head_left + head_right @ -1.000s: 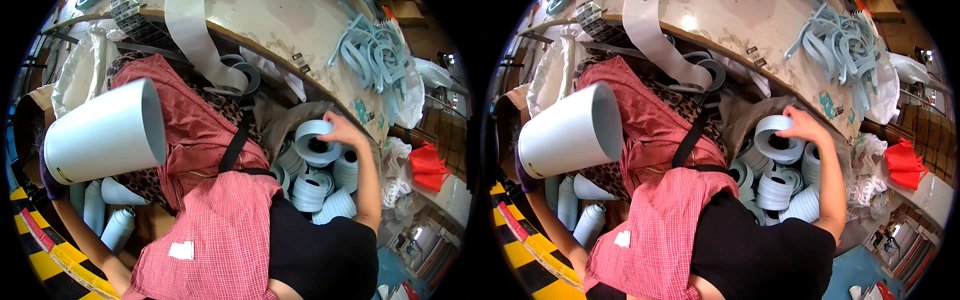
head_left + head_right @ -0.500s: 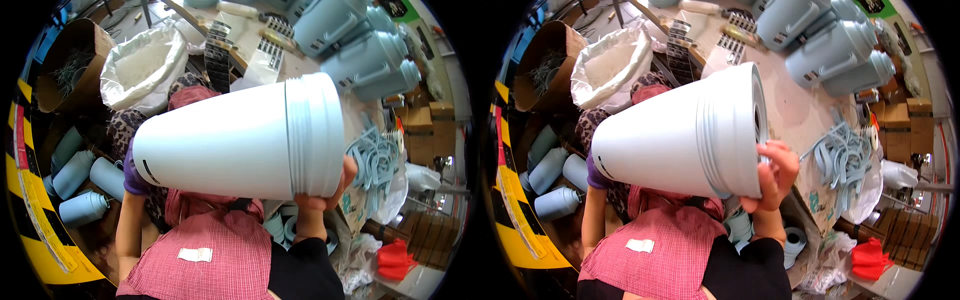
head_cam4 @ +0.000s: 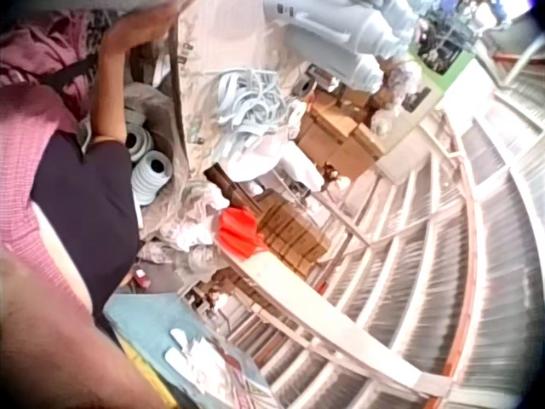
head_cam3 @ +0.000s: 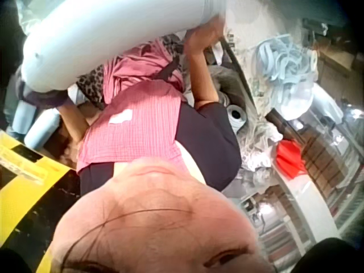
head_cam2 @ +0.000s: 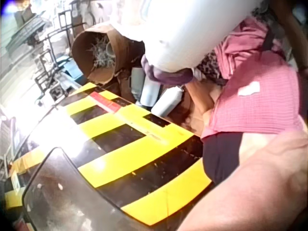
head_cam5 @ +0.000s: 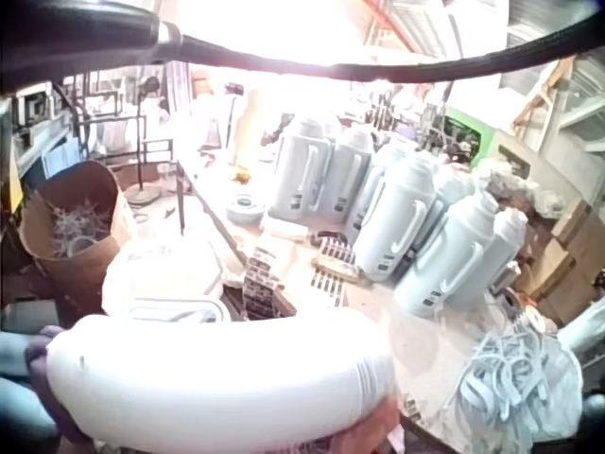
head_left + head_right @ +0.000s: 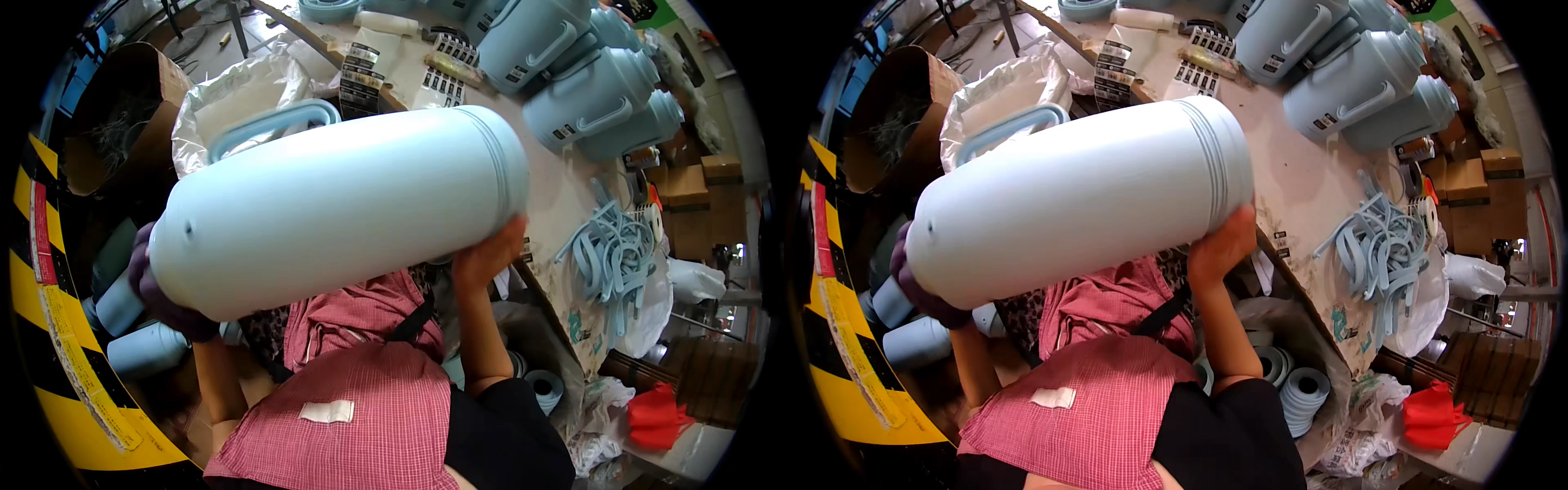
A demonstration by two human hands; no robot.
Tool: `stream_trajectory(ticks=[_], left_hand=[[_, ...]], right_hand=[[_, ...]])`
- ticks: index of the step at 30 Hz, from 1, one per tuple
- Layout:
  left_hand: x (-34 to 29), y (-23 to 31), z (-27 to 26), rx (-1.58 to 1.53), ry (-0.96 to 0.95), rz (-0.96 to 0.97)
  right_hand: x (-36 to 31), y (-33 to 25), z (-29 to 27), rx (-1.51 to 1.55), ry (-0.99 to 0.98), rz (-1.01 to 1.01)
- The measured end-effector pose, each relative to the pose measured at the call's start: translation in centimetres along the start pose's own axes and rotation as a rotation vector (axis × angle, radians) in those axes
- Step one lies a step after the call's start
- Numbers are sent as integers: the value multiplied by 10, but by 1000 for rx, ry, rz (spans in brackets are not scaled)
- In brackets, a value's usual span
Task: The person picks up a blue thermos, checks the rim and interior by hand, peels a label from a strip and applies it to the side of the container, and handles a plastic lid.
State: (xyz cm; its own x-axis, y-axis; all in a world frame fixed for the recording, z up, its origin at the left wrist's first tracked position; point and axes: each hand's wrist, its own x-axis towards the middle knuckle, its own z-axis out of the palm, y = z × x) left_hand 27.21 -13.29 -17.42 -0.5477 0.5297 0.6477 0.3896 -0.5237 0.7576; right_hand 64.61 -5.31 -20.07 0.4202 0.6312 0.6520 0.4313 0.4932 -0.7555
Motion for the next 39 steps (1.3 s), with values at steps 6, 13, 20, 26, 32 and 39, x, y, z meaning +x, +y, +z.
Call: stream_trajectory(ticks=[6,13,20,26,32,39], left_hand=[[1,1,-23,574,-116,183],[-26,-21,-40,790,-256,164],[-49,-47,-43,673,-325,-44],[-50,-52,-46,871,-470,176],[-6,4,-41,293,-52,260],[-12,-7,-34,45,-33,-208]], right_hand=[[16,-51,44,231,-253,271],[19,-39,21,144,-263,91],[33,-54,3,40,-319,-476],[21,-51,0,20,-407,-619],[-6,-12,28,527,-407,71],[70,-47,73,658,-795,220]])
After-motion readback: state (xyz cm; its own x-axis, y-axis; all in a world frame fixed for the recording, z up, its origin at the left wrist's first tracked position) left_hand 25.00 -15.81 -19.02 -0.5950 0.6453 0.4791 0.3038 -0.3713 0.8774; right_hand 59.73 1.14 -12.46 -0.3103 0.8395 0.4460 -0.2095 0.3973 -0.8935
